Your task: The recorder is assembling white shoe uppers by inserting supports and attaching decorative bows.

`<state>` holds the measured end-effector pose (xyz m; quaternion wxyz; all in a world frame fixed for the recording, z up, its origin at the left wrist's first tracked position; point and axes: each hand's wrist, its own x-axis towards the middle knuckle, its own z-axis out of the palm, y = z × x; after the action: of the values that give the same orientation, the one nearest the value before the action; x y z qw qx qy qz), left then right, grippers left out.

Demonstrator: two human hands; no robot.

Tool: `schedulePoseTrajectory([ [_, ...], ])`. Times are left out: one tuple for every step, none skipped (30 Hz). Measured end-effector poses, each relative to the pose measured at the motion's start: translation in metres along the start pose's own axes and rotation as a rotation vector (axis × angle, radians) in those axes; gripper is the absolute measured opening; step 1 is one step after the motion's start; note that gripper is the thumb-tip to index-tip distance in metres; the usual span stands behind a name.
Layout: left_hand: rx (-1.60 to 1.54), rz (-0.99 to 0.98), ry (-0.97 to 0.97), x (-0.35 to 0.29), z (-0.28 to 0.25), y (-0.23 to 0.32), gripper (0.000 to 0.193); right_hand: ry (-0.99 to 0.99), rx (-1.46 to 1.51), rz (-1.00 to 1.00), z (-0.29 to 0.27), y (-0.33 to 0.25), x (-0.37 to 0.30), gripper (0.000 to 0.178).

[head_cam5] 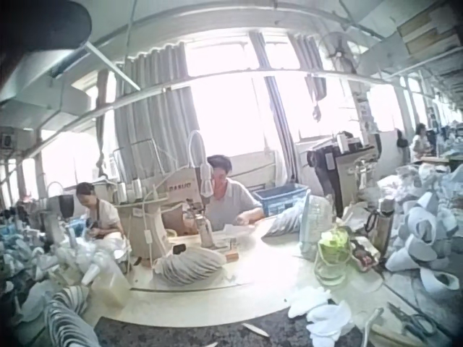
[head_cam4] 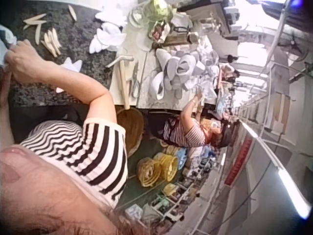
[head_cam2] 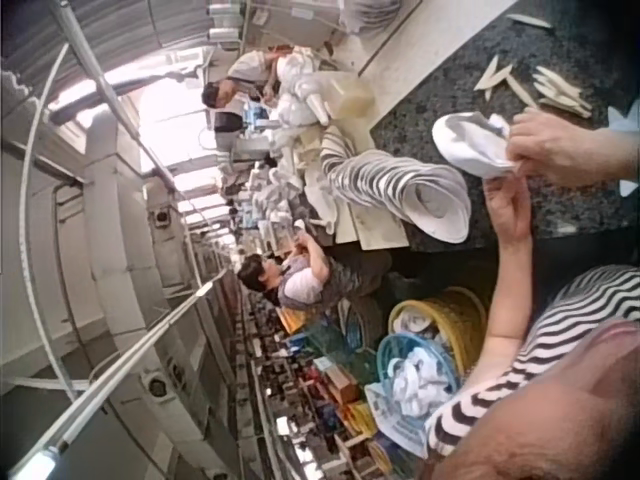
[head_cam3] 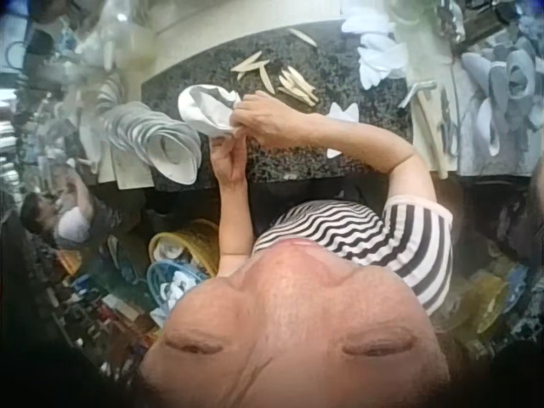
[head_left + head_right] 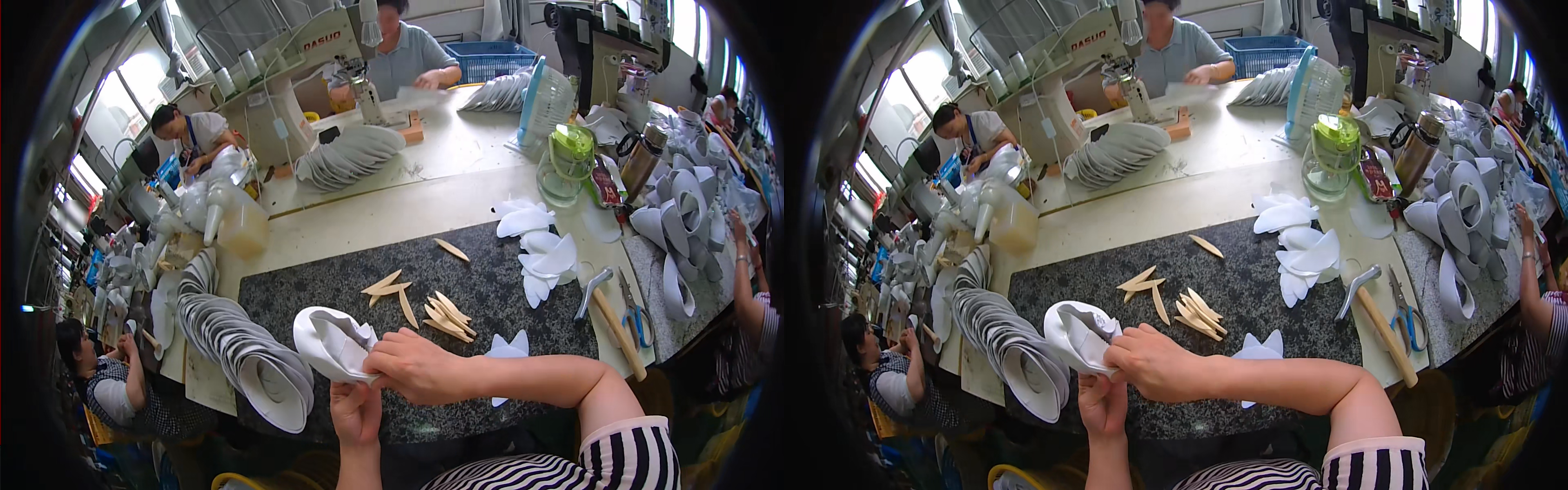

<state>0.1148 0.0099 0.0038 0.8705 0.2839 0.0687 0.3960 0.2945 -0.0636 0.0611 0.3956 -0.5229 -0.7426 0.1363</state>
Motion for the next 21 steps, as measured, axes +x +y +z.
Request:
schedulePoseTrajectory([
  [0.009,-0.006,0.02,-0.002,0.004,0.0,0.053,0.003,0.011,0.008,0.0,-0.002,-0.002,0.021],
  [0.018,-0.012,0.042,-0.002,0.006,-0.001,0.053,0.006,0.008,0.01,0.0,0.0,-0.003,0.021],
  [0.021,-0.015,0.05,0.001,0.004,-0.003,0.055,0.01,0.005,0.011,0.0,0.005,-0.003,0.021],
  [0.013,-0.024,0.045,0.0,0.005,-0.004,0.056,0.011,0.005,0.015,-0.001,0.007,-0.005,0.021],
  [0.004,-0.032,0.039,0.0,0.007,-0.005,0.056,0.002,0.003,0.013,-0.003,0.007,-0.006,0.022],
  [-0.005,-0.041,0.033,0.001,0.009,-0.007,0.057,-0.007,0.002,0.011,-0.006,0.005,-0.008,0.023],
  [-0.005,-0.034,0.037,0.001,0.01,-0.008,0.056,-0.014,0.002,0.009,-0.007,0.004,-0.009,0.024],
  [-0.006,-0.027,0.041,0.002,0.011,-0.01,0.055,-0.009,-0.001,0.011,-0.008,0.004,-0.01,0.025],
  [-0.008,-0.02,0.045,0.002,0.012,-0.011,0.054,-0.004,-0.004,0.013,-0.008,0.005,-0.01,0.026],
  [0.004,-0.014,0.045,0.003,0.012,-0.011,0.054,0.0,-0.003,0.014,-0.008,0.006,-0.01,0.026],
  [0.016,-0.008,0.045,0.003,0.012,-0.011,0.055,0.021,-0.007,0.004,-0.01,0.005,-0.011,0.027],
  [0.028,-0.002,0.046,0.004,0.013,-0.01,0.056,0.041,-0.011,-0.006,-0.012,0.002,-0.012,0.027],
  [0.033,-0.008,0.047,0.005,0.015,-0.01,0.057,0.062,-0.019,-0.013,-0.014,0.001,-0.014,0.027],
  [0.038,-0.014,0.049,0.005,0.019,-0.01,0.058,0.088,-0.018,-0.024,-0.014,0.002,-0.014,0.027],
  [0.043,-0.02,0.051,0.006,0.021,-0.011,0.059,0.114,-0.016,-0.035,-0.012,0.003,-0.015,0.026],
  [0.039,-0.015,0.059,0.005,0.025,-0.011,0.06,0.141,-0.016,-0.051,-0.011,0.002,-0.016,0.026],
  [0.036,-0.01,0.068,0.004,0.028,-0.012,0.06,0.154,-0.017,-0.064,-0.008,0.003,-0.016,0.024],
  [0.032,-0.005,0.076,0.004,0.031,-0.012,0.061,0.14,-0.032,-0.075,-0.01,0.003,-0.015,0.024],
  [0.033,-0.011,0.074,0.004,0.03,-0.013,0.06,0.121,-0.04,-0.075,-0.01,0.005,-0.015,0.023],
  [0.035,-0.017,0.072,0.004,0.029,-0.015,0.06,0.102,-0.048,-0.075,-0.01,0.007,-0.015,0.023],
  [0.037,-0.023,0.069,0.004,0.028,-0.015,0.06,0.093,-0.038,-0.074,-0.009,0.007,-0.016,0.022],
])
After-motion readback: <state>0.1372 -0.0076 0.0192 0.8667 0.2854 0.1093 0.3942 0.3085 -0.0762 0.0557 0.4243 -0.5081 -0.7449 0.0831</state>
